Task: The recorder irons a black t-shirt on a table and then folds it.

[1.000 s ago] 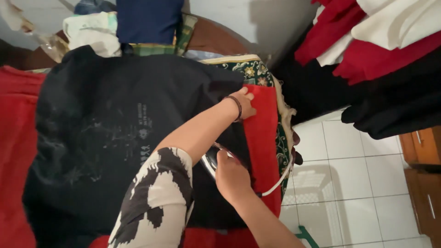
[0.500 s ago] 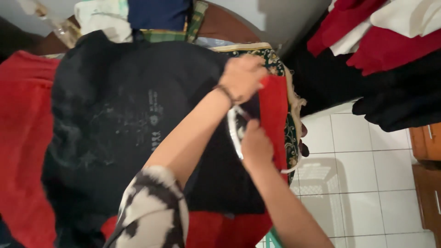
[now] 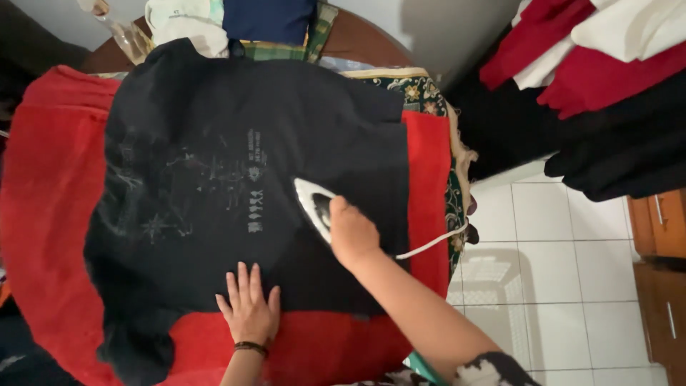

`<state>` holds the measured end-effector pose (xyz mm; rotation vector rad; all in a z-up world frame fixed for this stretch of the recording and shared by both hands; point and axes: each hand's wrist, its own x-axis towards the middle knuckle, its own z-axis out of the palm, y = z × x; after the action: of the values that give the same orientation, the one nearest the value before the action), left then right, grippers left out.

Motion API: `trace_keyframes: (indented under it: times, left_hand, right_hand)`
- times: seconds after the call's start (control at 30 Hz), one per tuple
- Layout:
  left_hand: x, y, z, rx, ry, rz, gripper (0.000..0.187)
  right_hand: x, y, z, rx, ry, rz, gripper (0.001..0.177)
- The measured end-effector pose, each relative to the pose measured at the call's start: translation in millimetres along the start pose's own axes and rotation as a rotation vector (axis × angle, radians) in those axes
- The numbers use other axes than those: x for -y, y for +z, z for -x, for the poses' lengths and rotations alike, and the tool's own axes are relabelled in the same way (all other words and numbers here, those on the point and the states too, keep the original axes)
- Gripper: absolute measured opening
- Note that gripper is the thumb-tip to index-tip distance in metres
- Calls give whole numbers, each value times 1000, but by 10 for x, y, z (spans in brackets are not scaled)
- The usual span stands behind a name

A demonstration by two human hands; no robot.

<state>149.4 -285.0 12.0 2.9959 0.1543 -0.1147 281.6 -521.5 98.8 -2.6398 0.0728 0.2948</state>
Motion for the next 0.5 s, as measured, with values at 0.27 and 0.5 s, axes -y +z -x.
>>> trace_keyframes:
  times: [0.27, 0.5]
  left_hand:
    - [-336, -545, 19, 8, -12, 174, 75]
    - [-1944, 72, 164, 246, 882, 432, 19]
  right_hand:
    - [-819, -500, -171, -202, 360, 98, 20]
    - [-524, -876, -1089, 109, 330, -365, 50]
